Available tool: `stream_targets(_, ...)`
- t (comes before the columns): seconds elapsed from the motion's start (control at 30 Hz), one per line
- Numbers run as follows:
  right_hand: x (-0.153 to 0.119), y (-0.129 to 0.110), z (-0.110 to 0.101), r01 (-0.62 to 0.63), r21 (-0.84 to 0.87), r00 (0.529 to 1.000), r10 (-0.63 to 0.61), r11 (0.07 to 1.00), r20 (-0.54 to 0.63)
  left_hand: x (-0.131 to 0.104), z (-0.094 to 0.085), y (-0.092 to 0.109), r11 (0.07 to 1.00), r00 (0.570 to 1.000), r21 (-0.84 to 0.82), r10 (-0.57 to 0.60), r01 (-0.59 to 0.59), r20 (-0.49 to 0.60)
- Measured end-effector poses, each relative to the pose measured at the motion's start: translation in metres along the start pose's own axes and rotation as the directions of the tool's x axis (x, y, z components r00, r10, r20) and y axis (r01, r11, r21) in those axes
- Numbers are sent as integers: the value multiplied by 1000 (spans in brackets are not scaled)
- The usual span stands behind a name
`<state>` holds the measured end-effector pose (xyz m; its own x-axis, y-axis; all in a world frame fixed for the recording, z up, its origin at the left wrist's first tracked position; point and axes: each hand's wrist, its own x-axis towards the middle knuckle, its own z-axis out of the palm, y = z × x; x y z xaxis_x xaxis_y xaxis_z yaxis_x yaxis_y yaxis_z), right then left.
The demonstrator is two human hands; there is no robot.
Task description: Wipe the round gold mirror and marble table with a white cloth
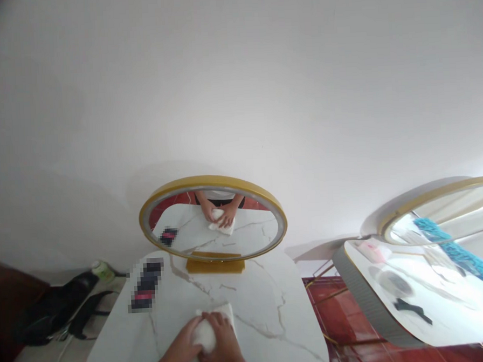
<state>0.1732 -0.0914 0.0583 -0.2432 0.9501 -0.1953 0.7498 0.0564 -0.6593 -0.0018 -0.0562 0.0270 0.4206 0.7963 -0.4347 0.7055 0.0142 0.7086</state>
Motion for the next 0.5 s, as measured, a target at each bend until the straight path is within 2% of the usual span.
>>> stream_targets(0.1,-4,17,-8,12,185,987,17,983,-158,2,-11,41,987,988,-53,154,-154,-7)
stream_targets(0.2,-12,37,-12,56,341,932,73,938,-354,0,-42,93,923,924,40,382,-382,18)
stream_targets(0.27,-20,50,-17,69,420,877,146,905,-457,-2,-74,129,872,870,154,482,-465,-103)
stream_targets(0.3,-25,56,-21,61,448,842,194,892,-502,-5,-92,147,849,827,208,523,-485,-208)
stream_targets(0.37,-35,68,-34,17,488,753,310,873,-581,-11,-134,179,810,691,298,587,-506,-422)
stream_targets(0.4,-41,73,-42,-18,508,698,375,861,-610,-16,-157,194,789,592,340,611,-512,-525)
stream_targets(0.5,-58,86,-76,-105,576,514,540,811,-666,-33,-223,232,750,230,463,612,-472,-757)
